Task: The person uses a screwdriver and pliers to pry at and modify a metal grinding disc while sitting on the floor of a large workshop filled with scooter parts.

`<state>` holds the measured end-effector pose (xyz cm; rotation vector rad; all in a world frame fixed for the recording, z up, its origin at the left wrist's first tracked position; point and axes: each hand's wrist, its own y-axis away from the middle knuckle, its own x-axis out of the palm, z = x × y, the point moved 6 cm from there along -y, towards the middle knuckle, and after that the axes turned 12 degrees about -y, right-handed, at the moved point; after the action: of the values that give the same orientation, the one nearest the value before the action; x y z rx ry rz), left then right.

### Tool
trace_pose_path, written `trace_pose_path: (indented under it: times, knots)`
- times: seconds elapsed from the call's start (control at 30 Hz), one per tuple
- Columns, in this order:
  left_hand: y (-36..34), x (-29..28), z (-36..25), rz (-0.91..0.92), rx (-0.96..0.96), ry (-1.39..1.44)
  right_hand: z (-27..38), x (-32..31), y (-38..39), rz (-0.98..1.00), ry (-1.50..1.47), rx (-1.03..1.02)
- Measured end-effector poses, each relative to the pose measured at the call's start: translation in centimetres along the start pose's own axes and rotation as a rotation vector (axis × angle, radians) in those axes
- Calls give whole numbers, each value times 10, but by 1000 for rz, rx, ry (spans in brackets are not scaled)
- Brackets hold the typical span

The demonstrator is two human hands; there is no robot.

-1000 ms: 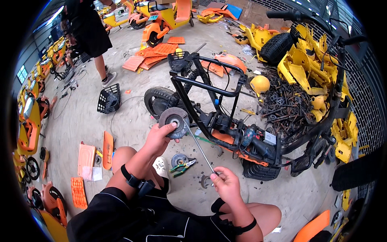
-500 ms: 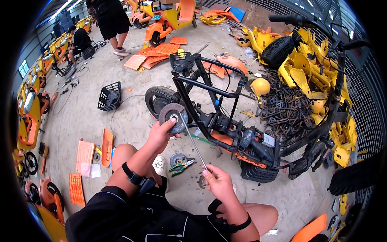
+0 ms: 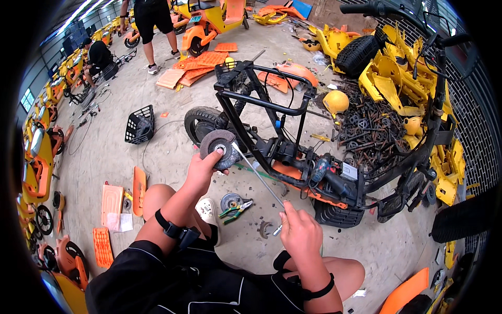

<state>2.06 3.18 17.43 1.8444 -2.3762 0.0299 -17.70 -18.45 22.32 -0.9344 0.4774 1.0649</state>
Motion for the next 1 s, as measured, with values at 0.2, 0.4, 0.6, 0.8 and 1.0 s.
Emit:
trace_pose_path:
  times: [0.2, 0.4, 0.6, 0.8, 1.0]
  knots:
    - [-1, -1, 3, 0, 42, -46, -1, -4, -2, -1, 28, 14]
    - [3, 2, -7, 10, 3, -24, -8, -10, -4, -30, 25, 38]
    - [2, 2, 0, 44, -4, -10, -6, -8, -5, -19, 0, 30]
    - [0, -1, 4, 64, -5, -10, -4, -7, -4, 3, -16, -5]
    - [2, 3, 0, 84, 26, 2, -2, -3, -3, 6, -24, -8]
